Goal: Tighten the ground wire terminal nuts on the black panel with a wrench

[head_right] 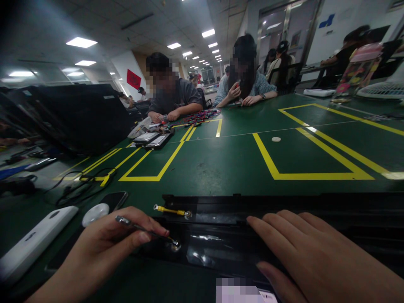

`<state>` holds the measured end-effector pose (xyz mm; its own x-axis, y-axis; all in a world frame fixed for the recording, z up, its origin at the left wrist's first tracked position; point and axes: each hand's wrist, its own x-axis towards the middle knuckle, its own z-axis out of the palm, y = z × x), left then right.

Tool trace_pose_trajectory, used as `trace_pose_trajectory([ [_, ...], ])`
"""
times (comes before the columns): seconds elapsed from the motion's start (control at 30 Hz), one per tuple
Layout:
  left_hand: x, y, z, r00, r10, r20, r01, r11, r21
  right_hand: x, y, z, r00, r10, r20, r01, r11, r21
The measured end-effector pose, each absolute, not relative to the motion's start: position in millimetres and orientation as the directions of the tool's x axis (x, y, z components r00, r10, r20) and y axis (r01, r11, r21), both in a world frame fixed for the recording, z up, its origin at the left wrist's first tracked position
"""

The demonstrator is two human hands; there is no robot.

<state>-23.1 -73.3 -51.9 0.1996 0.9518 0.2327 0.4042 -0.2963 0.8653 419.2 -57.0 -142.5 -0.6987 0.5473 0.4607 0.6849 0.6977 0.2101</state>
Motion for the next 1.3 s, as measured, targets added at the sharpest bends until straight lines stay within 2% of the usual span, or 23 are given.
trace_pose_trajectory([
  [0.17,-26,-72,-57,0.228,0.945,0.237,0.429,-0.316,0.847,418,-55,-140,-0.727,0.509,0.461,0.664,0.694,0.279],
  [0.4,-26,-71,-54,0.242,0.935,0.261,0.399,-0.341,0.851,419,-55,-146,-0.686,0.526,0.502,0.693,0.683,0.231],
  [0.67,-21,-65,-45,0.276,0.935,0.224,0.379,-0.32,0.868,419,-55,-143,-0.725,0.53,0.439,0.673,0.679,0.291],
  [0.9,-22,-63,-43,0.304,0.923,0.234,0.386,-0.344,0.856,422,-55,-145,-0.715,0.534,0.451,0.676,0.695,0.247],
  [1.0,-24,-66,-47,0.206,0.954,0.219,0.321,-0.277,0.906,423,-56,-147,-0.701,0.543,0.462,0.684,0.694,0.224],
  [1.13,-28,-73,-49,-0.011,0.985,0.172,0.207,-0.166,0.964,422,-55,-145,-0.726,0.507,0.465,0.665,0.692,0.283],
  [1.23,-29,-79,-51,0.005,0.976,0.219,0.3,-0.21,0.93,422,-55,-143,-0.74,0.501,0.449,0.653,0.695,0.302],
  [1.3,-28,-82,-53,0.035,0.942,0.334,0.399,-0.319,0.86,422,-56,-143,-0.728,0.516,0.451,0.666,0.689,0.285],
])
